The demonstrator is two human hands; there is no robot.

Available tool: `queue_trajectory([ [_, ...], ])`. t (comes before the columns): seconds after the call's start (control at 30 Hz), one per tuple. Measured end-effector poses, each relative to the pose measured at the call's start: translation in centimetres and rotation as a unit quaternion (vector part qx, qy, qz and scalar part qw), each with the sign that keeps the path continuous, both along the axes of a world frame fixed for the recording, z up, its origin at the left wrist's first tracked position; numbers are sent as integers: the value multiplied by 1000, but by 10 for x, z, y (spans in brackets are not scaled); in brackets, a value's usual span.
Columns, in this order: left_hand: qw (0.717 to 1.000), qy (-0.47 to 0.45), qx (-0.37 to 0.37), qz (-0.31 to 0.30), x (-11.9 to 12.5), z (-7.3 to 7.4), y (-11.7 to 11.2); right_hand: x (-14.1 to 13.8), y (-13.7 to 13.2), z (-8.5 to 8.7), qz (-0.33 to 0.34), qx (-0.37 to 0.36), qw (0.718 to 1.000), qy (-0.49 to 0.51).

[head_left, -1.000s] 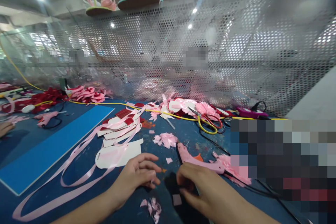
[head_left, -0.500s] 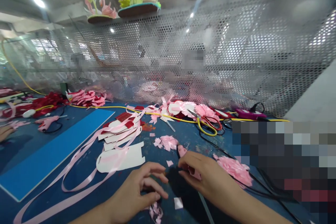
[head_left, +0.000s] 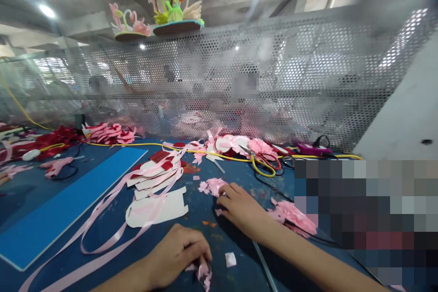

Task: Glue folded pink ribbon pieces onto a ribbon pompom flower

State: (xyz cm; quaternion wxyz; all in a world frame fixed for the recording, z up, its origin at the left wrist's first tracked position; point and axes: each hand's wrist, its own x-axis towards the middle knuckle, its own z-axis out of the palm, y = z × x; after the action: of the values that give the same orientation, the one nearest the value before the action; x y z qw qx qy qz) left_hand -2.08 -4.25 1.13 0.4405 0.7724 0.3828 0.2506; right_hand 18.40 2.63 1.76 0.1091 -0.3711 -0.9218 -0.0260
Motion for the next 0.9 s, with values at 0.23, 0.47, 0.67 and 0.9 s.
queue_trajectory([
  [0.23,990,-73,-116,45,2,-10,0,-10,2,-9,27,32,999,26],
  [0.47,995,-51,41,72,0,-2,1,9,-37,-5,15,100,989,113],
  [0.67,985,-161,-46,43,12,-10,2,23,-74,-11,64,170,963,200],
  [0.9,962,-231,-93,115,38,-5,8,2,-67,-8,34,132,941,310],
])
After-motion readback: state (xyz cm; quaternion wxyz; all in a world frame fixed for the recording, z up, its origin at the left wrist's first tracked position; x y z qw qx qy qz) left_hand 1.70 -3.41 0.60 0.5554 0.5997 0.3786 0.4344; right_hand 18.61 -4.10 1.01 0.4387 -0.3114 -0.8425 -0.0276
